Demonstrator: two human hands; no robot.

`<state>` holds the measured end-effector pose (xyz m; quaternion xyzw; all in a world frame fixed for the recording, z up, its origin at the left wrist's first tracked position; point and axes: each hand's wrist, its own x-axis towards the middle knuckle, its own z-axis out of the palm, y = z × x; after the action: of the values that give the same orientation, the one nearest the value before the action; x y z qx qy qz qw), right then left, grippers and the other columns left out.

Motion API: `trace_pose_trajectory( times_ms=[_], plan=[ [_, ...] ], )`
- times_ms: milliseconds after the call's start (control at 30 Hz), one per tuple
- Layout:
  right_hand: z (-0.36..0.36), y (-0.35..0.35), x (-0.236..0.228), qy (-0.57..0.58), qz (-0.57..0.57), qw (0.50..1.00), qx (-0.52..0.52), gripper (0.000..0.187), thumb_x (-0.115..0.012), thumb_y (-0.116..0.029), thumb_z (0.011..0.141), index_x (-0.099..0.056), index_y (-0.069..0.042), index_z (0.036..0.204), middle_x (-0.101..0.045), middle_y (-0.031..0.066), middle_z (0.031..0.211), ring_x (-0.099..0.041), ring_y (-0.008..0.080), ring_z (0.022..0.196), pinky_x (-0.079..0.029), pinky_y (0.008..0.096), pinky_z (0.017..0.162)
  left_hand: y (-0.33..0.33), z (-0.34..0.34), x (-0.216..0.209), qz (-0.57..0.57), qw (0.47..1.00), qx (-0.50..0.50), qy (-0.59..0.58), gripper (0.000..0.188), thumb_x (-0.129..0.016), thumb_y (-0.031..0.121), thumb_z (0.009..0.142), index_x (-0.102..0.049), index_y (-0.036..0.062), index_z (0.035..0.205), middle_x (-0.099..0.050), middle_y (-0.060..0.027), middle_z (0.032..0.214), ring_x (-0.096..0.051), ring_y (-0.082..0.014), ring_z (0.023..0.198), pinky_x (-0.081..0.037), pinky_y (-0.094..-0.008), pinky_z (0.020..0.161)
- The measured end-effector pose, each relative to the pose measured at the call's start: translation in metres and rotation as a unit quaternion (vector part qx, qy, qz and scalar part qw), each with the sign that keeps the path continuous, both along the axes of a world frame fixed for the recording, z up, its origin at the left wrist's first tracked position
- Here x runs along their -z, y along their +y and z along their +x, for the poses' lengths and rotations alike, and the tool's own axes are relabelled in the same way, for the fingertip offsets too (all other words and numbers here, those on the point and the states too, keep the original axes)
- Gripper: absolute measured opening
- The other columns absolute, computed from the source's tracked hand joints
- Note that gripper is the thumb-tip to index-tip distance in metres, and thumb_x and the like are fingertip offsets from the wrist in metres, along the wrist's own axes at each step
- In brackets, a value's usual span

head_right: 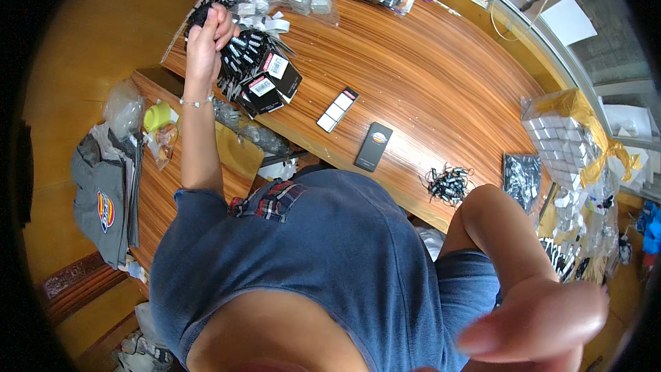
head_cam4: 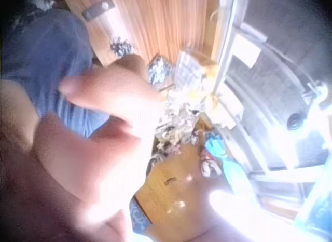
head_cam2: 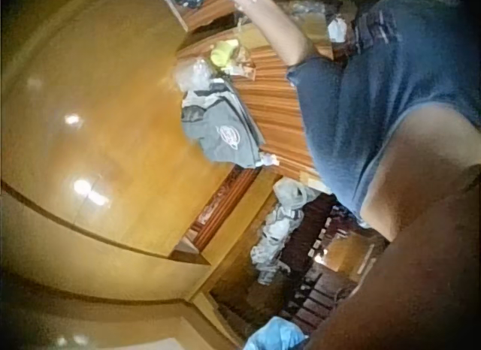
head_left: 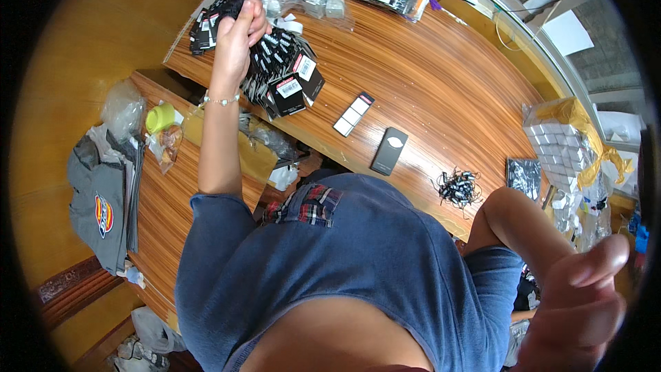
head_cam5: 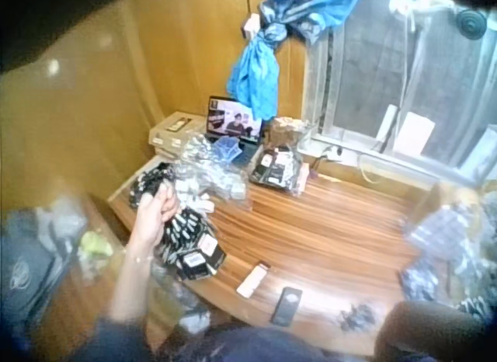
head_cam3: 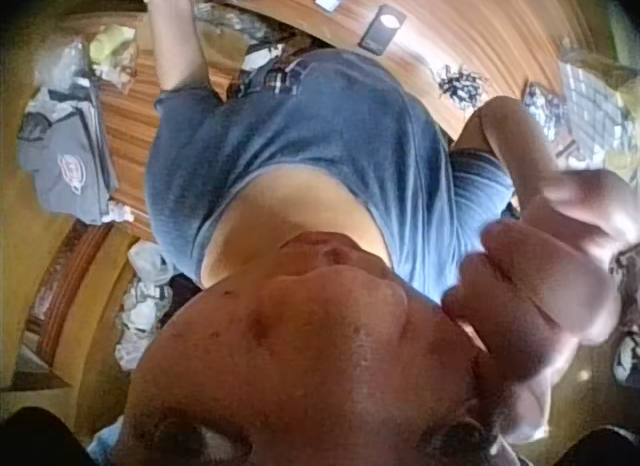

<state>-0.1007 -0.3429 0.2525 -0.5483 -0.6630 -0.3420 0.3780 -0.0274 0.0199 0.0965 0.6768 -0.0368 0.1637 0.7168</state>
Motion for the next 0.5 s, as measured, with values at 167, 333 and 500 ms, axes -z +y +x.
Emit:
trace_pose_trajectory(
  times_ms=[167,333,500],
  plan=[
    [-0.004,0.005,-0.002,-0.014,0.007,1.0,-0.005,0.021,-0.048,-0.016,0.085,-0.045,-0.005,0.103,-0.053,0.0104,0.095,-0.052,0.019,0.082,-0.045,0.0319,0.066,0.023,-0.023,0.015,-0.002,0.999,-0.034,0.008,0.028,-0.036,0.029,0.093,-0.04,0.0089,0.074,-0.027,0.0057,0.057,-0.024,-0.005,0.048,-0.035,-0.0236,0.062],
    [-0.004,0.01,-0.003,-0.005,0.037,0.999,0.003,0.025,-0.048,-0.017,0.086,-0.042,-0.007,0.108,-0.052,0.0096,0.096,-0.051,0.0189,0.083,-0.046,0.0327,0.066,0.037,-0.039,0.03,-0.03,0.998,-0.051,0.013,0.028,-0.036,0.029,0.093,-0.039,0.0094,0.073,-0.027,0.0062,0.057,-0.024,-0.005,0.048,-0.034,-0.0236,0.062],
    [0.037,0.039,0.065,0.183,0.129,0.95,0.219,0.026,-0.05,-0.017,0.084,-0.045,-0.006,0.107,-0.053,0.0083,0.094,-0.053,0.0179,0.083,-0.046,0.0295,0.066,0.042,-0.032,0.036,-0.084,0.995,-0.046,-0.018,0.028,-0.036,0.027,0.094,-0.041,0.0085,0.074,-0.027,0.0052,0.055,-0.024,-0.0057,0.048,-0.034,-0.0236,0.059]
  ],
)
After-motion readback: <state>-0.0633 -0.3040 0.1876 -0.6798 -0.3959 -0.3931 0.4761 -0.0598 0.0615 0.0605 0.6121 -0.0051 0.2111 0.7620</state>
